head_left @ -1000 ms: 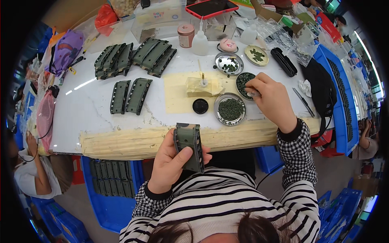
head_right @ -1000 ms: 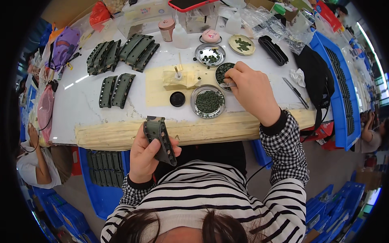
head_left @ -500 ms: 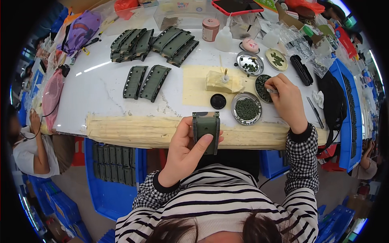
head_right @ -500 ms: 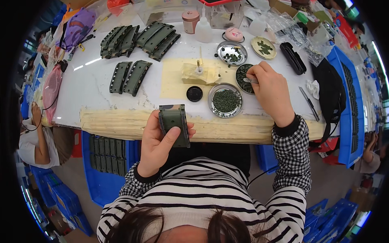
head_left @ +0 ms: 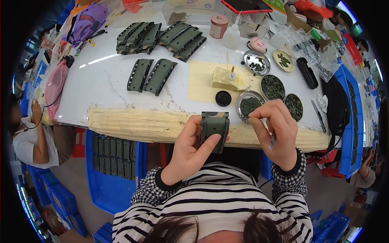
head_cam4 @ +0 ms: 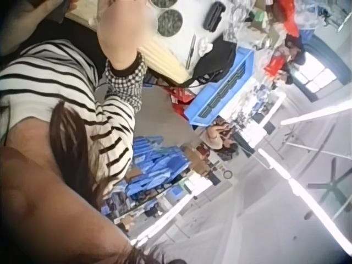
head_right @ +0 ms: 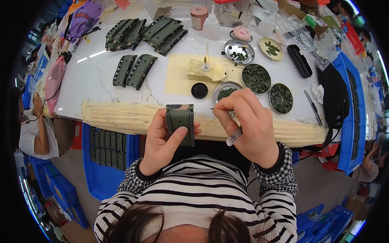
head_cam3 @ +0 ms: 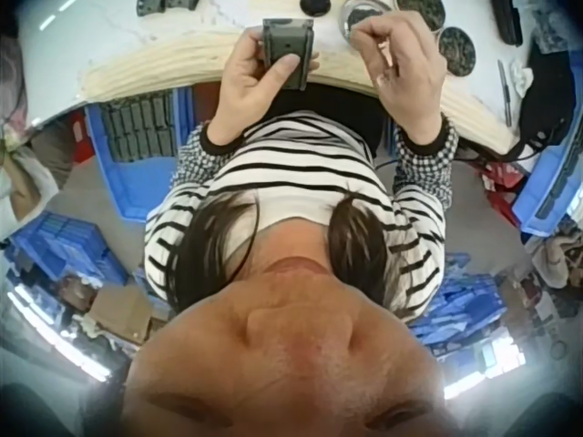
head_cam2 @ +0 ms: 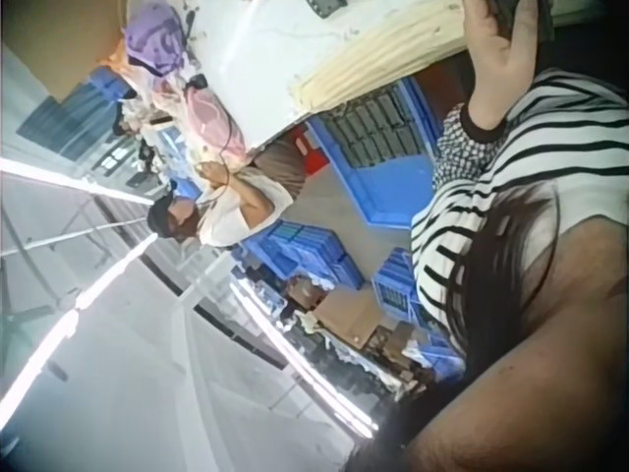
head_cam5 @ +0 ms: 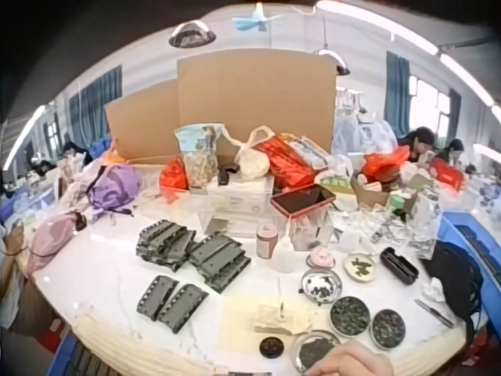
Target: Assembling small green toy tank models by attaching components using tweezers.
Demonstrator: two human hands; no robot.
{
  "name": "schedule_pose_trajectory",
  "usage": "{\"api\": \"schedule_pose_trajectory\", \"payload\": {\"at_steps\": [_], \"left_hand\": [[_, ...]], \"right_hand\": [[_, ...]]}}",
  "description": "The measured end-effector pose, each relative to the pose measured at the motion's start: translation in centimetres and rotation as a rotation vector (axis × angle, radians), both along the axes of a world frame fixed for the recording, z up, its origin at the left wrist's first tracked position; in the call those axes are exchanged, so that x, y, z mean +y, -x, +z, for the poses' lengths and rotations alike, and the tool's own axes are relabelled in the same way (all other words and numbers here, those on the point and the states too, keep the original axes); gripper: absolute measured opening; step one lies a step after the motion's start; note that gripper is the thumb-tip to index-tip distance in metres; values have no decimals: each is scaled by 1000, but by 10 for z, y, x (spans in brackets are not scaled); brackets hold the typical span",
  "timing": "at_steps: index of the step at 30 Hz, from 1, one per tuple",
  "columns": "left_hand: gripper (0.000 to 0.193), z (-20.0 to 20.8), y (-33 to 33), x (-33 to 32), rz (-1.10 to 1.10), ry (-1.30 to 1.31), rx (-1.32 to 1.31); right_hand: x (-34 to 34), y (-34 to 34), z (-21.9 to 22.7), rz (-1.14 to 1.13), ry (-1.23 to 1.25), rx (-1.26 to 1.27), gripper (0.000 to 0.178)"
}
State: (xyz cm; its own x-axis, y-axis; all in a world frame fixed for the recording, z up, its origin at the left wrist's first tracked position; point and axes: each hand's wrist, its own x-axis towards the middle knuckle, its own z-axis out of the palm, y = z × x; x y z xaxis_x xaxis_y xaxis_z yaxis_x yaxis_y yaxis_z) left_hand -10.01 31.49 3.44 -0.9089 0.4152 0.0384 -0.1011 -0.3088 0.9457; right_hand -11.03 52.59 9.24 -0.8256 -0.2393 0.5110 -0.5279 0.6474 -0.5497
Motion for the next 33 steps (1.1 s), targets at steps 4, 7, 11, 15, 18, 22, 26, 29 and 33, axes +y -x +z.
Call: {"api": "schedule_pose_trajectory", "payload": {"at_steps": [4,7,11,15,18,22,26,29,33], "left_hand": [[36,-1,0,-1,6,0,13],[38,3,-2,8,91,-92,1],[30,-4,-5,9,117,-115,84],[18,-8,-3,2,98,41,149],[13,-7,-4,0,130,60,161],[12,-12,-1,-4,96,158,247],[22,-17,-3,-4,106,96,245],[48,-17,-5,3,200,23,280],[75,-2,-3,0,137,-46,107]], "right_hand": [[3,-4,-4,-18,-4,7,21],[-6,-7,-6,63,15,102,22],[-14,-8,-18,91,-5,172,26],[-13,-6,-26,89,-64,209,27],[-5,-5,-34,72,-248,157,26],[-3,-9,-46,86,-468,112,24],[0,-11,-45,92,-423,56,25],[9,-12,-28,78,-230,46,26],[27,-12,-10,4,26,128,64]]}}
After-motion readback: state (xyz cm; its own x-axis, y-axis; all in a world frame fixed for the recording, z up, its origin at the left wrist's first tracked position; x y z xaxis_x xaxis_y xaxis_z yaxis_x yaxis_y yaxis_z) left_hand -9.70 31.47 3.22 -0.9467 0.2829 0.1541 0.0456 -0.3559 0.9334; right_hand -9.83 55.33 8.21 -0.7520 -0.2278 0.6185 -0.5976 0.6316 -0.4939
